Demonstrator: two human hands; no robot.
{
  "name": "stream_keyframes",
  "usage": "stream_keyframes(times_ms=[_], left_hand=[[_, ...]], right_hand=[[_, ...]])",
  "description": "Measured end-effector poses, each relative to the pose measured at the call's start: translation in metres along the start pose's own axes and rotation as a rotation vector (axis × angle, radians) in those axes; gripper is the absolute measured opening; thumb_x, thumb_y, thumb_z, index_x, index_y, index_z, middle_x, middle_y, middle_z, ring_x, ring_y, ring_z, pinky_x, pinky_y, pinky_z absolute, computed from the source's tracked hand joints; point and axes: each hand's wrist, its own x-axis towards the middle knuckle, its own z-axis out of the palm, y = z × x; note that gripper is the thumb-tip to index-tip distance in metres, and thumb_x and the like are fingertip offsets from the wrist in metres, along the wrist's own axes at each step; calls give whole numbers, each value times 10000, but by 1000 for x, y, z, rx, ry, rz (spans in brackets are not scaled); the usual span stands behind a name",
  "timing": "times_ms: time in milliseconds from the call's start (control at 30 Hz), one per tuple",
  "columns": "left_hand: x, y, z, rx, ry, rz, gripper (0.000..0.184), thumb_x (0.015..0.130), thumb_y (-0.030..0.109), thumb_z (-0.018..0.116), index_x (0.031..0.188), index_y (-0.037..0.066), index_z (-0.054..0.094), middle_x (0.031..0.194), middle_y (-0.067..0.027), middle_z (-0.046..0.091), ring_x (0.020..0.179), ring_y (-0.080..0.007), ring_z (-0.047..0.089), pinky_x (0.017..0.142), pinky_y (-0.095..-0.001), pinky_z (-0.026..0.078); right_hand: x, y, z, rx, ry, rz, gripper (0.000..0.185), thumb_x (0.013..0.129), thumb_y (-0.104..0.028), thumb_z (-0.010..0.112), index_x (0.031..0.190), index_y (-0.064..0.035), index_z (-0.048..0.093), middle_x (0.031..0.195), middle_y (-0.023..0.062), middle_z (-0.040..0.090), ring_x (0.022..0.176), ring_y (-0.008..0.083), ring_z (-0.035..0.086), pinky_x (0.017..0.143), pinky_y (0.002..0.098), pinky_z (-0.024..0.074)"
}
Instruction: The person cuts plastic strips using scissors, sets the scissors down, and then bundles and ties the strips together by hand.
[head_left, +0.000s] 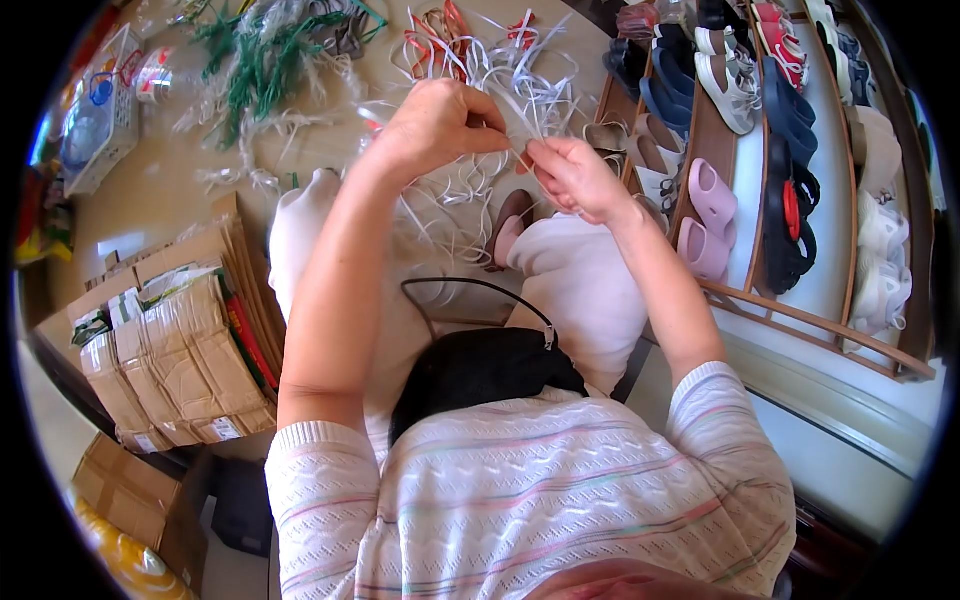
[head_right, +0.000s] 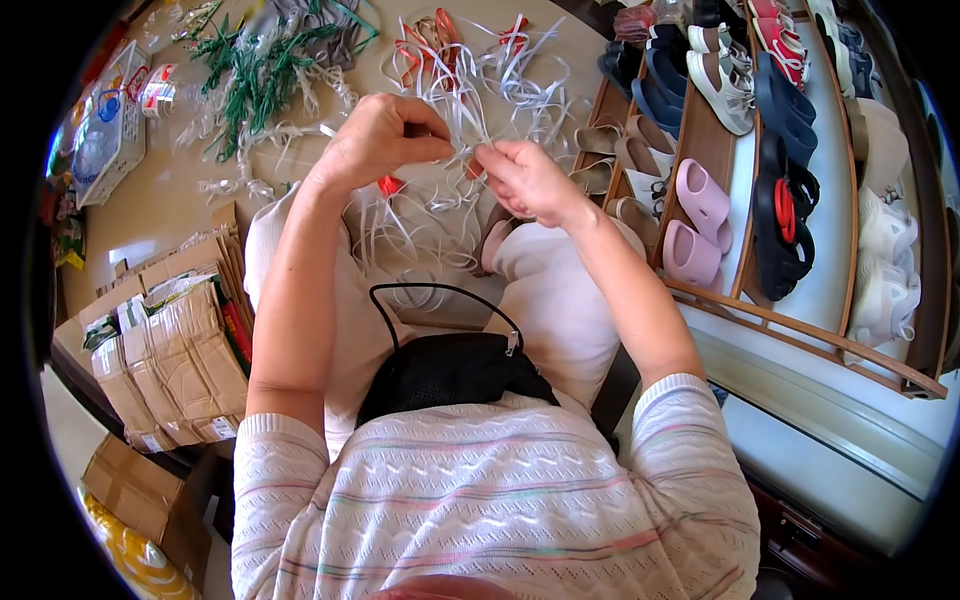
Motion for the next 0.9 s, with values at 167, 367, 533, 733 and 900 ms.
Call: stream_keyframes(times_ms=[167,367,533,733,900], left_hand=[[-1,2,-3,38,110,17,180,675,117,711,780,-12,642,646,-61,612,602,-90,549,578,-247,458],[3,-4,-2,-16,66,-39,255,730,198,692,850,-12,614,812,-83,627,710,-109,561,639,-248,474],[7,-7,17,-870,-10,-82,274,846,243,568,945,-11,545,1006,-118,592,887,-193,594,706,-299,509],[9,-4,33,-1313,35,-46,273,830,218,591,936,-19,506,951,-165,603,891,-243,600,742,-374,505],[9,1,35,-1282,44,-64,222,830,209,591,879,7,512,914,-131,606,872,-236,600,733,-376,511]], right_hand=[[-21,3,-3,-15,-209,18,358,915,-308,438,796,16,534,426,-49,283,349,33,272,313,184,198],[-31,5,-2,49,-248,-20,378,918,-321,425,684,-29,476,445,-38,296,360,40,276,332,192,198],[-25,7,6,126,-185,-95,399,902,-380,441,654,-69,452,460,-47,326,361,31,268,339,183,200],[-10,22,22,96,-175,-93,418,892,-421,436,656,-77,453,481,-60,310,395,31,277,370,176,212],[-4,23,26,29,-208,-78,373,921,-349,408,682,-66,462,532,-25,393,425,42,338,390,173,253]])
